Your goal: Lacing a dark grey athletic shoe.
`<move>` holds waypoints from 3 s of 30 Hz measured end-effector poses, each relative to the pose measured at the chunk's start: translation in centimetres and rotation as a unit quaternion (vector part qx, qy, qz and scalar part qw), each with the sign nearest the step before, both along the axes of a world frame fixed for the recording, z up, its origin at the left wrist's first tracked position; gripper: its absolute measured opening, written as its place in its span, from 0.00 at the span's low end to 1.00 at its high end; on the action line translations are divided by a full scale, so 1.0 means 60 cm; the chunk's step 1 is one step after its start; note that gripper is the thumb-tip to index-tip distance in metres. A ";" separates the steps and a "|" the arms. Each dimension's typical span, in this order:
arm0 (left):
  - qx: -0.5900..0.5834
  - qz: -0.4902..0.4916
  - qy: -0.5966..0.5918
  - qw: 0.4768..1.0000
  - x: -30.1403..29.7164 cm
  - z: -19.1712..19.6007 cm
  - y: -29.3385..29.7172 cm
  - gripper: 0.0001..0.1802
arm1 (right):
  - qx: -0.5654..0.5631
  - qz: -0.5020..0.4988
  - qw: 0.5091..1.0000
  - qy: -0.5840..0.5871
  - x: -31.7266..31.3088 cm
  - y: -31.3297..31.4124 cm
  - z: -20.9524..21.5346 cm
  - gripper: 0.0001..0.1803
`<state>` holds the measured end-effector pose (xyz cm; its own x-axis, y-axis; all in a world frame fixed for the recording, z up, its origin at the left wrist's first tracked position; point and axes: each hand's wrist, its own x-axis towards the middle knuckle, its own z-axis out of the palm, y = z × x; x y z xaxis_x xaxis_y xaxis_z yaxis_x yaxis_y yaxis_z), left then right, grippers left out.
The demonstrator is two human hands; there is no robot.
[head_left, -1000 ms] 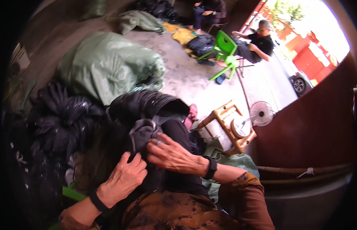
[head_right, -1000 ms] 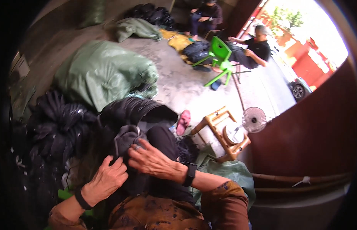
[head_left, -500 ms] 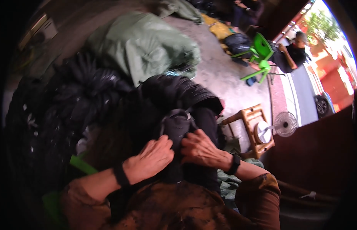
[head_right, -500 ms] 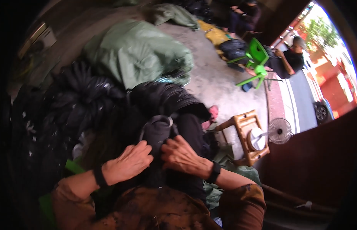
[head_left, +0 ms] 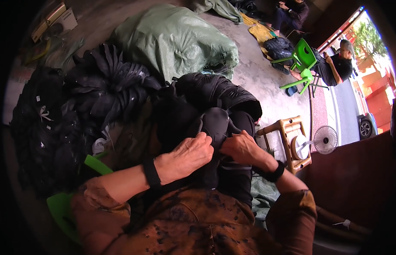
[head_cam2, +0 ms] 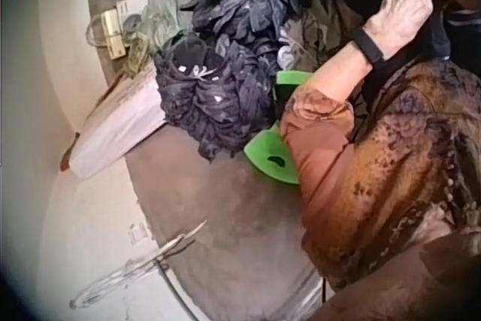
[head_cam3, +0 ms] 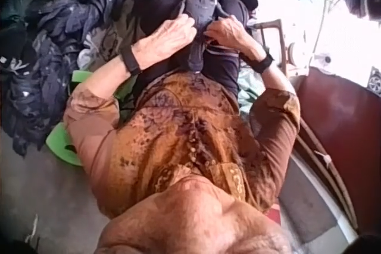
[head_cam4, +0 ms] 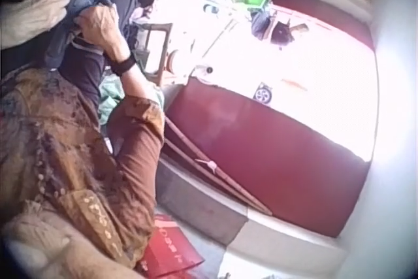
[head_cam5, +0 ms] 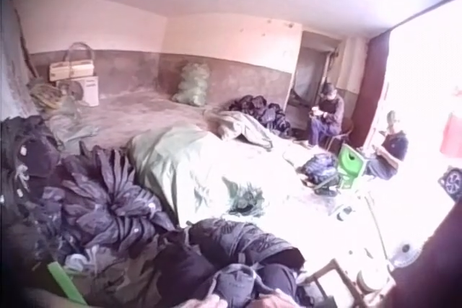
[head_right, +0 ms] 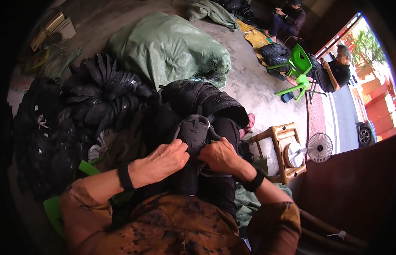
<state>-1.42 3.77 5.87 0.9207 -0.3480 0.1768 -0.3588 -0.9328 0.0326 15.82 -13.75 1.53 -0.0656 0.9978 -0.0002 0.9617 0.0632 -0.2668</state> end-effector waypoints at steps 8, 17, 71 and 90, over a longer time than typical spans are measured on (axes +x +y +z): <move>0.031 0.036 -0.010 0.999 0.000 -0.020 -0.022 0.06 | -0.151 -0.059 0.986 0.038 -0.009 0.031 0.001 0.07; -0.025 0.031 -0.032 0.999 0.006 -0.027 -0.017 0.04 | -0.182 -0.171 0.965 0.084 -0.002 0.035 0.020 0.11; -0.134 0.105 0.262 0.950 0.060 -0.017 0.003 0.06 | 0.243 -0.337 0.856 0.309 -0.036 -0.089 0.039 0.10; -0.290 0.191 0.280 0.895 0.065 -0.016 0.039 0.10 | 0.215 -0.168 0.908 0.319 -0.120 -0.019 0.011 0.08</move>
